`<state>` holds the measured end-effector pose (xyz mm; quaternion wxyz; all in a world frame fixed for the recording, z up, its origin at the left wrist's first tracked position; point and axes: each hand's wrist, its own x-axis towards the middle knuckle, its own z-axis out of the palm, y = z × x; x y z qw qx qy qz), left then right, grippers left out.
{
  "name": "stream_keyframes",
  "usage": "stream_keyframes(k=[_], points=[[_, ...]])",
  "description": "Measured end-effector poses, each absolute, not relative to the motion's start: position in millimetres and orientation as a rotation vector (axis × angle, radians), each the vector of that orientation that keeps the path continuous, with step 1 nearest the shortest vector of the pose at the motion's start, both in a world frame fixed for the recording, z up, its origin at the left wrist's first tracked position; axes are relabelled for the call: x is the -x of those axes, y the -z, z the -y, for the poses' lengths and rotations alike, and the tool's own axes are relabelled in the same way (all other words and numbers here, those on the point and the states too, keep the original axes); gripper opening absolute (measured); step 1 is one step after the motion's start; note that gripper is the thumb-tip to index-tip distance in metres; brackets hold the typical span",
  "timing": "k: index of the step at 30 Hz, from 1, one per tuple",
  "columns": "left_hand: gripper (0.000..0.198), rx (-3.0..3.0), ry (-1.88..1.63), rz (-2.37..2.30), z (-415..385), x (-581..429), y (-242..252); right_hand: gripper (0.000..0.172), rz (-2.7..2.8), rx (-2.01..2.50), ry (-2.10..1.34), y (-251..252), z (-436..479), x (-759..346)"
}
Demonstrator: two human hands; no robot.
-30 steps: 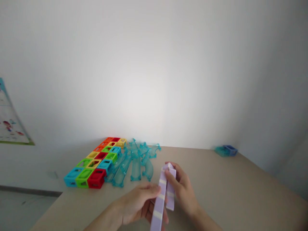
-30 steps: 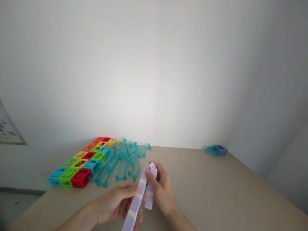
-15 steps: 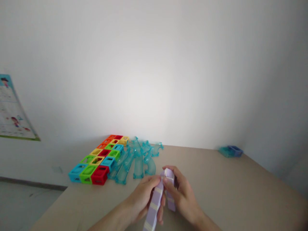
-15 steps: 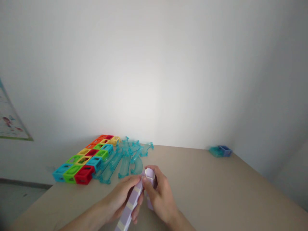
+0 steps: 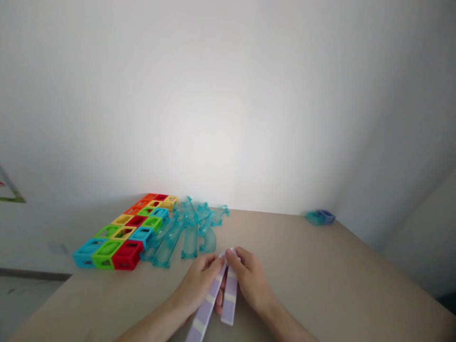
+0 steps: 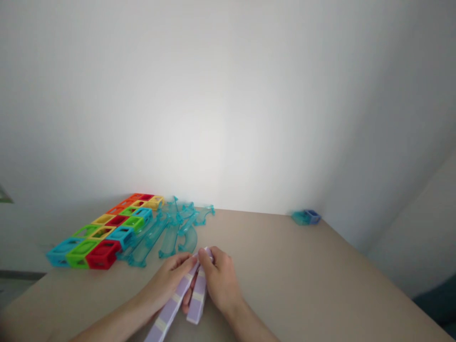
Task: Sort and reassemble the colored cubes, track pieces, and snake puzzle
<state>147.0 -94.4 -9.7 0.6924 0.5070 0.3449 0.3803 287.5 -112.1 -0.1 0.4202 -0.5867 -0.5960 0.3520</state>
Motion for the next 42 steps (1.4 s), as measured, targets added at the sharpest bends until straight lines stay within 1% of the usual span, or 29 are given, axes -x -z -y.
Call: stream_keyframes(k=[7,9,12,14,19,28,31,34,36,39,42], points=[[0.043,-1.152,-0.817,-0.871,93,-148,16,0.038,1.302,1.413,-1.115,9,108,-287],[0.043,-1.174,-0.815,-0.906,92,-148,17,0.037,1.33,1.441,-1.071,7,110,-286],[0.044,-1.193,-0.826,-0.932,93,-149,14,0.033,1.415,1.523,-0.868,2,112,-286],[0.044,-1.189,-0.833,-0.944,94,-150,11,0.031,1.46,1.527,-0.805,-1,113,-286],[0.045,-1.187,-0.838,-0.939,93,-149,6,0.028,1.443,1.446,-0.857,0,112,-285],[0.043,-0.984,-0.808,-0.74,89,-146,5,0.028,1.496,1.376,-0.858,-9,116,-287],[0.039,-0.926,-0.704,-0.606,85,-137,-1,0.03,1.509,1.217,-0.967,-14,114,-294],[0.034,-0.857,-0.551,-0.46,85,-127,-8,0.035,1.46,0.996,-1.234,-16,112,-301],[0.032,-0.83,-0.482,-0.446,87,-124,-12,0.037,1.419,0.918,-1.358,-16,111,-303],[0.031,-0.85,-0.479,-0.527,92,-126,-12,0.036,1.401,0.956,-1.373,-14,109,-301],[0.036,-0.964,-0.537,-0.663,94,-133,-5,0.039,1.37,1.128,-1.349,-7,107,-296]])
